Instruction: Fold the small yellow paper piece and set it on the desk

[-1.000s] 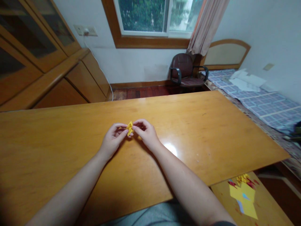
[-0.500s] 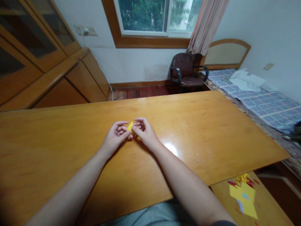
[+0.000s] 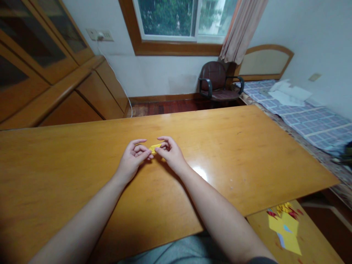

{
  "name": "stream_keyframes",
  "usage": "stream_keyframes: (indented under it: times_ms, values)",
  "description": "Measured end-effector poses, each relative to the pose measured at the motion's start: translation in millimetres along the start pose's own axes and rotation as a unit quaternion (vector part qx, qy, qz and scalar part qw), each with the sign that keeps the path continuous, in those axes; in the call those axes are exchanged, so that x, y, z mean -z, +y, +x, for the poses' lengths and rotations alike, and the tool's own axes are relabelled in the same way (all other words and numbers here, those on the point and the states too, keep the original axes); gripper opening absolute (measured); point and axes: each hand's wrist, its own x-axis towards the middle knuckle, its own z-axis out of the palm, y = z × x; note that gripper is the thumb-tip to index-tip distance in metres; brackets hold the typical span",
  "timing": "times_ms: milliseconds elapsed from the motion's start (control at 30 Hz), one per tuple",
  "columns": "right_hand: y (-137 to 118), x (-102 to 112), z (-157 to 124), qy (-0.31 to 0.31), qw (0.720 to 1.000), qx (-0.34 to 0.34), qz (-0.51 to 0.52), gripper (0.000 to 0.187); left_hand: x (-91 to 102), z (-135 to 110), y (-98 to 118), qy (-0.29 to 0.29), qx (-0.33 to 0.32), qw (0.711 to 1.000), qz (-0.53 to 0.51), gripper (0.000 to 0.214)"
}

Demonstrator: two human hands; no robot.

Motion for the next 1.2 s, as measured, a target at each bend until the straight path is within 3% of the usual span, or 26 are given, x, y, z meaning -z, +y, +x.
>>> stream_keyframes:
  times_ms: [200, 467, 767, 1200]
  values:
    - [0.1, 1.1, -0.7, 0.011, 1.000, 0.006, -0.014, 0.036, 1.9, 0.7, -3.1, 0.021, -0.011, 1.000, -0.017, 0.039]
    - [0.0, 0.8, -4.9, -0.033, 0.997, 0.017, -0.068, 0.026, 4.9, 2.4, -4.1, 0.067, -0.040, 0.997, -0.002, 0.031]
    - [-0.5, 2.0, -3.9, -0.026, 0.998, 0.023, -0.046, 0.024, 4.6, 0.2, -6.6, -0.005, 0.012, 1.000, -0.027, 0.034]
    - [0.5, 2.1, -4.9, -0.042, 0.996, 0.024, -0.072, 0.024, 7.6, 0.6, -10.7, -0.007, 0.019, 0.999, -0.025, 0.023]
